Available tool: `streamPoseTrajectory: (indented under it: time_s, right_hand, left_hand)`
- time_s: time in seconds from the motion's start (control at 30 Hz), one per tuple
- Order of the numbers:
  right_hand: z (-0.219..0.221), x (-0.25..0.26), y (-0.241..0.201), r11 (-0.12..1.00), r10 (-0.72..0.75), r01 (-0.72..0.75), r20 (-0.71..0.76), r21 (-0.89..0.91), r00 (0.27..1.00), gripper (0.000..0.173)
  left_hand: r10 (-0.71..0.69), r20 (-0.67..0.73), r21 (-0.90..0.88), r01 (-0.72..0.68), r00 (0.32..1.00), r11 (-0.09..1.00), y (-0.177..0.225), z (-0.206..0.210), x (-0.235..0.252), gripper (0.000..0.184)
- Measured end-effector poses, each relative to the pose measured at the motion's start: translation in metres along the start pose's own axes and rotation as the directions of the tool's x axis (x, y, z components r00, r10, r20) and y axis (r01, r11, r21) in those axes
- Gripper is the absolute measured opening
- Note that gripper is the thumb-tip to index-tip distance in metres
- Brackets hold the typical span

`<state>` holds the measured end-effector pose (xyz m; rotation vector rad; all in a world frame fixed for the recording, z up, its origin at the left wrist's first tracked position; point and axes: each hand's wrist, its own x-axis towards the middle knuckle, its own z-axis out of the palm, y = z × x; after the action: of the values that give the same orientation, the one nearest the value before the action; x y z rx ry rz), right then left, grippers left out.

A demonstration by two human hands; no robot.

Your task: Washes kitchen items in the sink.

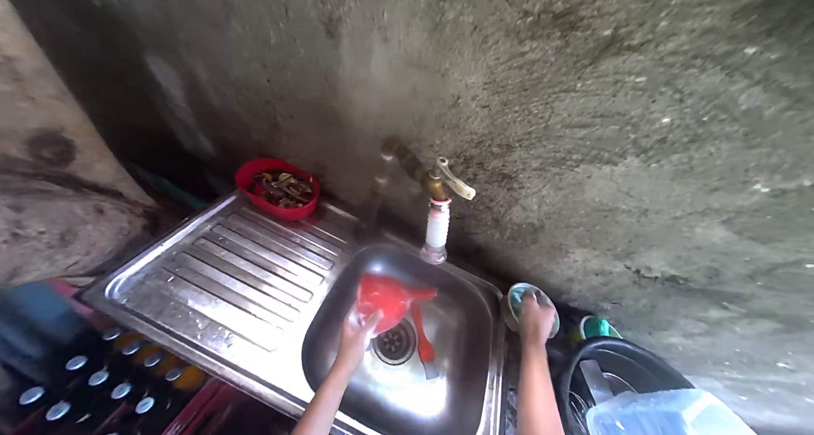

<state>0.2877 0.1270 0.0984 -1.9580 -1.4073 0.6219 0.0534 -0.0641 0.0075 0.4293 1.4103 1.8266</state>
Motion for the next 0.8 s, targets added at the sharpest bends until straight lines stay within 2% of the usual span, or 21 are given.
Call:
streamPoseTrajectory:
  time_s: [0.07,0.13,0.2,0.27,0.33,0.4,0.47,0.53,0.6,0.7,0.73,0.8]
  right_hand:
    - [-0.012,-0.018,-0.044,0.983,-0.16,0.139,-0.192,-0.12,0.968,0.039]
    - [-0.018,-0.024,-0.09,0.925,-0.377,0.325,-0.381,-0.195,0.844,0.03]
    - [-0.027,-0.022,-0.139,0.864,-0.503,0.423,-0.43,-0.274,0.75,0.031]
    - [-0.044,-0.025,-0.186,0.802,-0.577,0.453,-0.31,-0.389,0.756,0.035]
    - [-0.062,-0.027,-0.217,0.68,-0.637,0.51,-0.08,-0.526,0.767,0.036]
    - [-0.072,-0.024,-0.238,0.605,-0.576,0.525,0.125,-0.599,0.808,0.037]
    - [-0.06,-0.015,-0.247,0.658,-0.437,0.452,0.184,-0.603,0.881,0.032]
    - [-0.04,-0.016,-0.25,0.725,-0.331,0.416,0.253,-0.549,0.909,0.033]
    - [-0.035,-0.037,-0.249,0.751,-0.372,0.486,0.322,-0.447,0.871,0.035]
    - [-0.074,-0.084,-0.245,0.757,-0.524,0.643,0.483,-0.114,0.702,0.041]
    - [-0.071,-0.09,-0.24,0.73,-0.598,0.683,0.475,-0.009,0.646,0.044]
    - [-0.054,-0.102,-0.226,0.643,-0.702,0.764,0.437,0.052,0.562,0.045]
  left_hand:
    - [-0.045,-0.032,0.043,0.047,0.998,0.998,0.003,0.003,0.002,0.054]
    - [-0.092,-0.045,0.129,0.097,0.995,0.987,0.005,0.007,0.002,0.051]
    - [-0.105,-0.036,0.184,0.11,0.994,0.977,0.002,0.007,0.003,0.05]
    - [-0.081,-0.019,0.185,0.083,0.997,0.979,-0.001,0.007,0.004,0.045]
    - [-0.075,0.016,0.174,0.071,0.997,0.982,-0.004,0.006,0.004,0.043]
    - [-0.091,0.092,0.136,0.078,0.992,0.988,-0.015,0.004,0.015,0.047]
    - [-0.075,0.147,0.073,0.065,0.986,0.995,-0.037,-0.003,0.035,0.048]
    - [-0.099,0.14,0.088,0.087,0.985,0.992,-0.025,0.001,0.027,0.041]
    - [-0.141,0.125,0.112,0.127,0.982,0.986,-0.008,0.009,0.011,0.042]
    - [-0.141,0.078,0.195,0.123,0.987,0.973,0.018,0.027,-0.005,0.04]
    - [-0.146,0.07,0.221,0.127,0.987,0.967,0.022,0.03,-0.005,0.042]
    - [-0.162,0.099,0.254,0.132,0.982,0.958,0.027,0.033,-0.001,0.045]
